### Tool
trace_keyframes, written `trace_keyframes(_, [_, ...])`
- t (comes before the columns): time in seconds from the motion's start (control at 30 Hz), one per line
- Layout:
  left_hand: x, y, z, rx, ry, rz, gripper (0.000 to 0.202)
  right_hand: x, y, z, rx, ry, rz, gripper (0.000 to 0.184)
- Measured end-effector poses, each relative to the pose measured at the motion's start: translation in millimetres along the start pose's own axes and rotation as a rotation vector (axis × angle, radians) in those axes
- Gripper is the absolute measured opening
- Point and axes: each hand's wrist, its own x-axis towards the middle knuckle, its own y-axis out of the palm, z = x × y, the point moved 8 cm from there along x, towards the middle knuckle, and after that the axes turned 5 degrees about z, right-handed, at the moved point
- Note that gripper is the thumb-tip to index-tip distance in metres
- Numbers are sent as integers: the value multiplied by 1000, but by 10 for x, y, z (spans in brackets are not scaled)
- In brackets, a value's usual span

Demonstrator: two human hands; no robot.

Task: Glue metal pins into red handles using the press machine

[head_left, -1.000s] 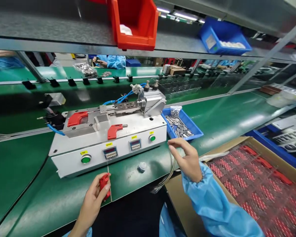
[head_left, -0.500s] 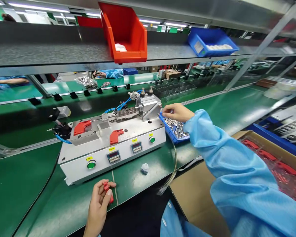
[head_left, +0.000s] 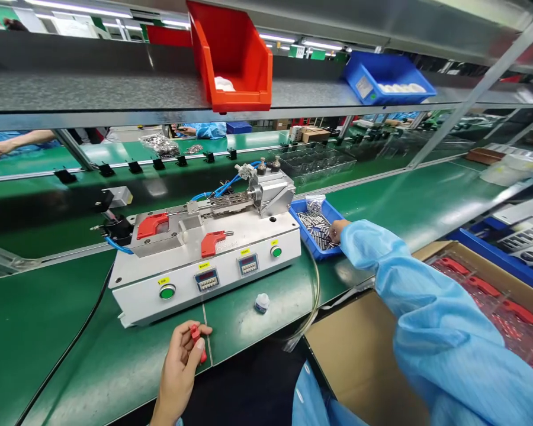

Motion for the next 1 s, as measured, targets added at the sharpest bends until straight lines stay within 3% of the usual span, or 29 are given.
trace_keyframes(0.07, [-9,0,-6,-6,7,-24,54,106,-67,-12,-20,30,60,26])
trace_keyframes(0.2, [-7,27,22,-40,-4,-8,53,84,-281,169,56,7,119,50])
trace_keyframes(0.3, [18,56,77,-67,-37,28,53,-117,-397,578,264,-126,97,61])
trace_keyframes(0.4, [42,101,99,-104,-46,42,52,-299,-366,1146,384,-284,92,64])
trace_keyframes(0.53, [86,192,14,-153,0,54,47,-255,-62,2017,373,-484,189,59])
trace_keyframes(0.67, [154,223,-123,-170,46,62,42,79,427,3002,253,-737,281,54])
trace_keyframes(0.77, [172,226,-202,-146,83,74,36,371,761,3660,123,-897,215,29])
trace_keyframes(0.87, [175,221,-222,-141,103,71,34,647,994,4022,-96,-912,72,5])
trace_keyframes(1.0, [186,222,-200,-149,100,76,32,838,1156,4049,-401,-877,-53,14])
